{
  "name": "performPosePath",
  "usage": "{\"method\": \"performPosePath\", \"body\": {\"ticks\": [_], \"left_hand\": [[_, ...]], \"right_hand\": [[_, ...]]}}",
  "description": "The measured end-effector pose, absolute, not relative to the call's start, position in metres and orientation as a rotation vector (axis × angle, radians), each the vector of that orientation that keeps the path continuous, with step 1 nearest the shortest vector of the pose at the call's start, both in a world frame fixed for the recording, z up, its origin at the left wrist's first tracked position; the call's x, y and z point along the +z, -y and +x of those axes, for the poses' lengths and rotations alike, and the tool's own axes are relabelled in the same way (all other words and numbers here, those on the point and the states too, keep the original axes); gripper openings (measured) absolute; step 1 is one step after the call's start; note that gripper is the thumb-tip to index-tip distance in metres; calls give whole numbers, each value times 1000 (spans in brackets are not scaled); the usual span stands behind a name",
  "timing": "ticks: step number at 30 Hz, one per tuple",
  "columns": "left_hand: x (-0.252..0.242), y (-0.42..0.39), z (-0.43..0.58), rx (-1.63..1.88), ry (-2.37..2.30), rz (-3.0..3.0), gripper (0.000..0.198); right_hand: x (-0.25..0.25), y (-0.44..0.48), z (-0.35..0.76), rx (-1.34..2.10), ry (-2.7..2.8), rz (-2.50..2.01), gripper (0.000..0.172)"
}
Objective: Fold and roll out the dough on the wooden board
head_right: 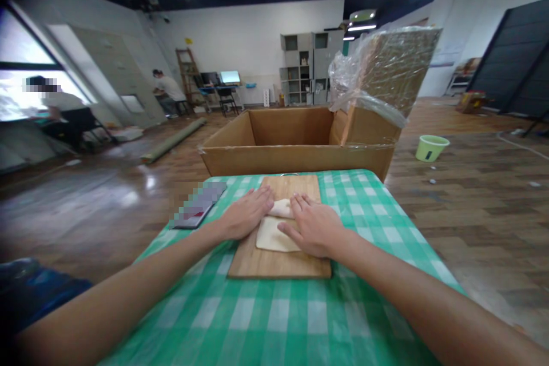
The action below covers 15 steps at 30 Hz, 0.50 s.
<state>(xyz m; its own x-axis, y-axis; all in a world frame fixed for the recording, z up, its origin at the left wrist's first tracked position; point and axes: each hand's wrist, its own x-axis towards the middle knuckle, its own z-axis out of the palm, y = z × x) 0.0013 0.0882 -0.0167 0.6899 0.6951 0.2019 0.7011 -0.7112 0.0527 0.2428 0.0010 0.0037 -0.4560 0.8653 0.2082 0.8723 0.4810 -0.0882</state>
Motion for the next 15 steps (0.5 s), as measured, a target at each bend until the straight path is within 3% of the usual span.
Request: {"method": "performPosePath", "body": {"ticks": [10,15], "left_hand": [[-10,-148,35,-141,1147,-2834,54],[-17,-153,34,-166,1137,-2816,51]], "right_hand": [[-5,-63,266,-205,2715,-1425,50],[-4,-53,259,-142,2510,-1588,70]]}}
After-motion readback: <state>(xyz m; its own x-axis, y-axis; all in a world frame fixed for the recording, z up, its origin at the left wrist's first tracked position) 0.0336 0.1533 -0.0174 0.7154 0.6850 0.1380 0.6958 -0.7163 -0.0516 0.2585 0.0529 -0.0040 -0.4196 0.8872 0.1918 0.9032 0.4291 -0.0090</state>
